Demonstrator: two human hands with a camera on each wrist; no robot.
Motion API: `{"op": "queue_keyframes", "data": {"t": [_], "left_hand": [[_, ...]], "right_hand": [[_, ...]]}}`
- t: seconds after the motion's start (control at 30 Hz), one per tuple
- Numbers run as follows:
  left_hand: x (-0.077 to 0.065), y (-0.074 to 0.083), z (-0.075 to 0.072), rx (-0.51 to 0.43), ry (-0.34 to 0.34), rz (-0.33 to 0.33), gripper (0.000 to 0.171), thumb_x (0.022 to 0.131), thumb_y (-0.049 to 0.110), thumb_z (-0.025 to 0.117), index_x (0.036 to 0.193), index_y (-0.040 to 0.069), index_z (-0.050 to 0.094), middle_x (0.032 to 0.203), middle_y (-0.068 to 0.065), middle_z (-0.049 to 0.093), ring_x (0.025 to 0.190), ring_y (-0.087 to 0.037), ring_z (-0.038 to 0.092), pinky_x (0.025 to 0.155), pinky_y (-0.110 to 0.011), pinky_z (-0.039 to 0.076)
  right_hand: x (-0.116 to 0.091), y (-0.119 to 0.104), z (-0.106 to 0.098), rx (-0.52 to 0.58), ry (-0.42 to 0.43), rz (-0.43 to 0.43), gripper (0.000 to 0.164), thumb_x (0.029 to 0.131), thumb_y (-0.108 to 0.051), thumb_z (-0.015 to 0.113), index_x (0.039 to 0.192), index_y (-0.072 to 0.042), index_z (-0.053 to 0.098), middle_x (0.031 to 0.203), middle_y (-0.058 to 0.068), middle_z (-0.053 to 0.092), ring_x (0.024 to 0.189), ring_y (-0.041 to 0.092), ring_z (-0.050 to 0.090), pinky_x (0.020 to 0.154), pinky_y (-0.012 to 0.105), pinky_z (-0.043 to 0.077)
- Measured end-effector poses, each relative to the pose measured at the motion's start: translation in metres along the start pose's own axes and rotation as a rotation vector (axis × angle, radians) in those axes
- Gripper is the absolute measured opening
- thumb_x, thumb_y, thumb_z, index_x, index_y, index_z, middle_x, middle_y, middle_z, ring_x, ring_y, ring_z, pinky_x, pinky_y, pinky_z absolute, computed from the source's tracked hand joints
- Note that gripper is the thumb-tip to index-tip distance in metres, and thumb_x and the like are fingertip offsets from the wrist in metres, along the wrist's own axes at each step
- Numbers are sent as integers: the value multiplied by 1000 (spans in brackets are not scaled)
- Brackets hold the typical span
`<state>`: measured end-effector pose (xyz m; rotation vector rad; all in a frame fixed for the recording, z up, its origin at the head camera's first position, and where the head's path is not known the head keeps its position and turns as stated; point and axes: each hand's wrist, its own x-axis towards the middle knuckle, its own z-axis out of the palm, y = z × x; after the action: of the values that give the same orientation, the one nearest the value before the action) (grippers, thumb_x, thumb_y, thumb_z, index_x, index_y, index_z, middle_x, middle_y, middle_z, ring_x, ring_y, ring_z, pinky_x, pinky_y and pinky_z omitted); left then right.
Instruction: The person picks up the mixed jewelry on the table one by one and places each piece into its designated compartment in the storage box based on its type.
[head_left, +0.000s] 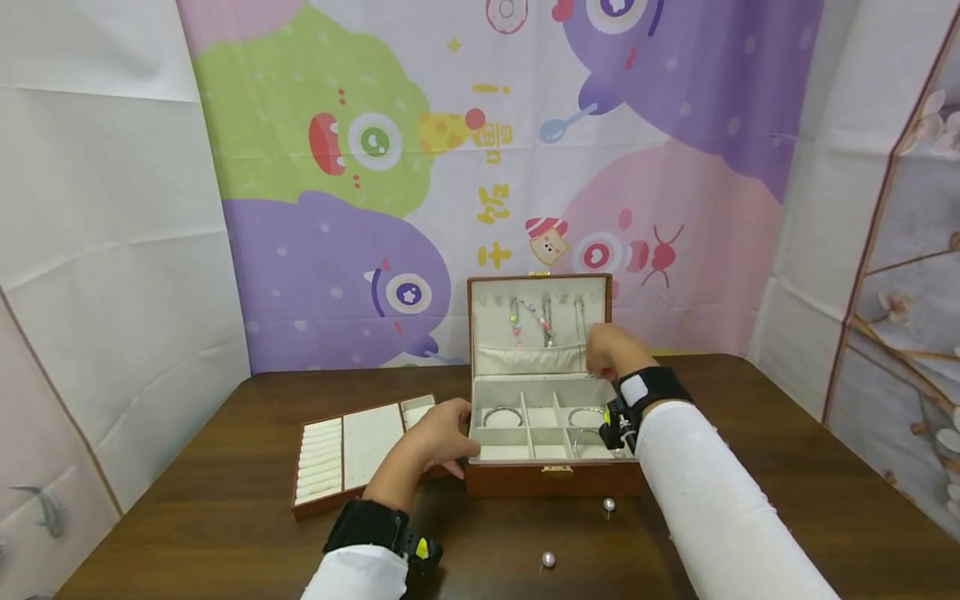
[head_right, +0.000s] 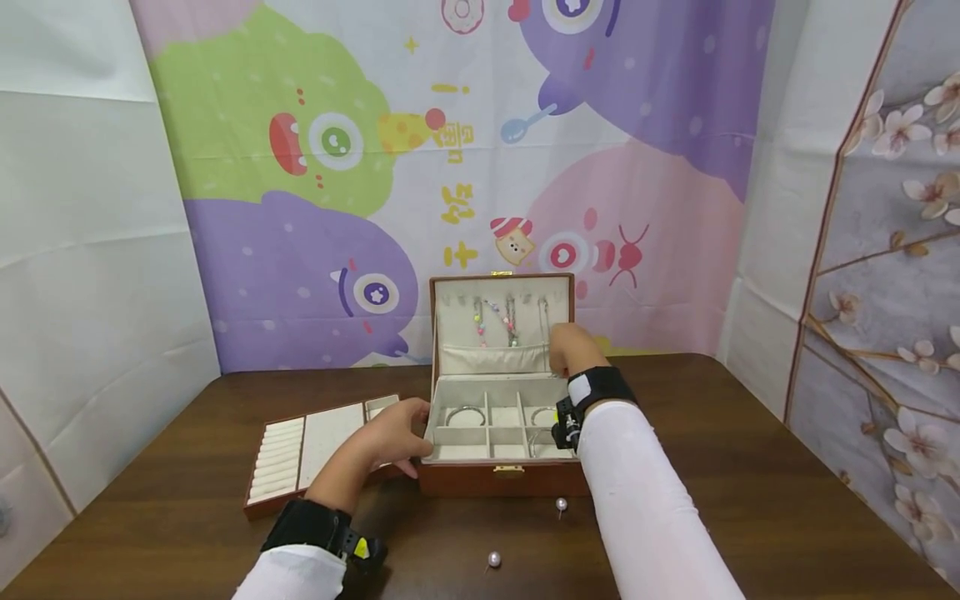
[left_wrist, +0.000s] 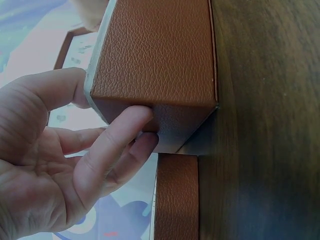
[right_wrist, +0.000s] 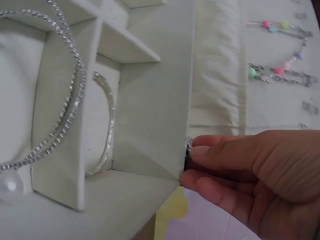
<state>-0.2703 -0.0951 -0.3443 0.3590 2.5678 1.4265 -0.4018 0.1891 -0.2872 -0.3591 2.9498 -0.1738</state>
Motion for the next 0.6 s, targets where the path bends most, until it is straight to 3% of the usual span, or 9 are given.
{"op": "queue_keyframes", "data": {"t": [0.17,0.33,0.6], "left_hand": [[2,0,0,3,0,6,56,73,-10,66,126,-10,50,125,-28,52,65,-23,66,48,-39,56],[1,2,0,4,2,9,58,73,-10,66,128,-11,49,126,-28,52,66,-24,66,47,-39,56],[0,0,0,-3,8,11,52,72,-10,65,122,-9,51,123,-27,52,63,-24,65,47,-38,56]], "right_hand": [[5,0,5,-88,38,2,19,67,10,68,59,-4,57,73,13,56,64,25,53,43,23,42],[6,0,5,-120,25,8,19,70,7,70,59,-3,58,74,14,58,64,25,55,45,24,44],[-4,-3,7,-13,-3,5,27,74,9,63,56,-8,51,62,8,51,47,16,52,43,23,47]]}}
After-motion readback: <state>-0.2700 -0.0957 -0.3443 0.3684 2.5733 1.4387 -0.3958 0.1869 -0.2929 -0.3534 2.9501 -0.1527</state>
